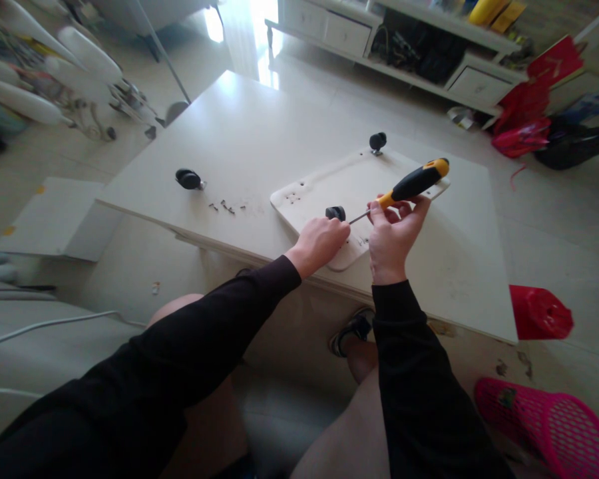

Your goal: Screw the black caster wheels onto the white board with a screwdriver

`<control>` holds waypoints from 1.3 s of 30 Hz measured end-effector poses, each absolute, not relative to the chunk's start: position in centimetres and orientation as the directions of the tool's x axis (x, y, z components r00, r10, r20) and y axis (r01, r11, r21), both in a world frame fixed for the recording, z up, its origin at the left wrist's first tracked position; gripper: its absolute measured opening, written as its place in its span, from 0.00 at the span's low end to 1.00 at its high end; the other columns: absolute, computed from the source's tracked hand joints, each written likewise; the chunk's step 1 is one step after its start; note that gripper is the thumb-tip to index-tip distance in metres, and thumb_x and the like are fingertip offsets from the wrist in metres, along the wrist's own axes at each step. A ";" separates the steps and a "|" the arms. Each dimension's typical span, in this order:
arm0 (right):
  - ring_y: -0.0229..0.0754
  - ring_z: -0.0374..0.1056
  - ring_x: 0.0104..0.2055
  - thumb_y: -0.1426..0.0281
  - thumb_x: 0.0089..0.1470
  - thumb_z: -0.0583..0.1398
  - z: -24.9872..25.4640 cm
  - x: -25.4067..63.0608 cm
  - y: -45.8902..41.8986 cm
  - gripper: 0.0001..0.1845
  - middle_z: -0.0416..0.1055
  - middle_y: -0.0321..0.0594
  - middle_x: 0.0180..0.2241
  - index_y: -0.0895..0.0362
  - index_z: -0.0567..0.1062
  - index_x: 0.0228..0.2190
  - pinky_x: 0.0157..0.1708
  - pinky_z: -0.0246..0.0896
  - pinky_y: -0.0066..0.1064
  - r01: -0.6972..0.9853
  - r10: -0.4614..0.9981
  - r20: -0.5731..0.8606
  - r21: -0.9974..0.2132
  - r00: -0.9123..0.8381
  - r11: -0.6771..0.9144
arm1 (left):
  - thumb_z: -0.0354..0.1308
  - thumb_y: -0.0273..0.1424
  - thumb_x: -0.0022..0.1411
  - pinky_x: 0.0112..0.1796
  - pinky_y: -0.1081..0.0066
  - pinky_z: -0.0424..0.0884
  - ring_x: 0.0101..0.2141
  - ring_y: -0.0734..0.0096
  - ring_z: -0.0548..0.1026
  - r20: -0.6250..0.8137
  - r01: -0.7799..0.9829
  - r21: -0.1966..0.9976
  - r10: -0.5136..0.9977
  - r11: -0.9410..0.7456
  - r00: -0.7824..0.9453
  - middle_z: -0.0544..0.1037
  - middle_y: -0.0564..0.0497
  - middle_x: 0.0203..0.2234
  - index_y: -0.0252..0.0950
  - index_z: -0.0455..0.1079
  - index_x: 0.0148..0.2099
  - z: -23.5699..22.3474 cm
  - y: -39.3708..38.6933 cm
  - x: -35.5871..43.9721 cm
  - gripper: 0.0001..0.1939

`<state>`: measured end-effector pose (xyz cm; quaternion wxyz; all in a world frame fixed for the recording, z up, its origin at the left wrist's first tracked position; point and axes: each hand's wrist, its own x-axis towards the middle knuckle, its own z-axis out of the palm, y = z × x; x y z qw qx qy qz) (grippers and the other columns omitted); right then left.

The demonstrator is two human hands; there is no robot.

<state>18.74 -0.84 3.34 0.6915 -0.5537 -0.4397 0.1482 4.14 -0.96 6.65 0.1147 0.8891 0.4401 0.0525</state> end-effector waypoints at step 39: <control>0.39 0.79 0.45 0.71 0.52 0.68 3.6 18.5 -1.0 0.25 0.72 0.31 0.43 0.46 0.62 0.47 0.46 0.79 0.42 0.275 0.696 0.434 -0.901 0.571 0.336 | 0.53 0.25 0.76 0.39 0.61 0.77 0.42 0.48 0.87 -0.021 0.761 0.221 0.777 -0.610 0.629 0.85 0.35 0.36 0.33 0.83 0.50 6.8 -1.0 3.9 0.15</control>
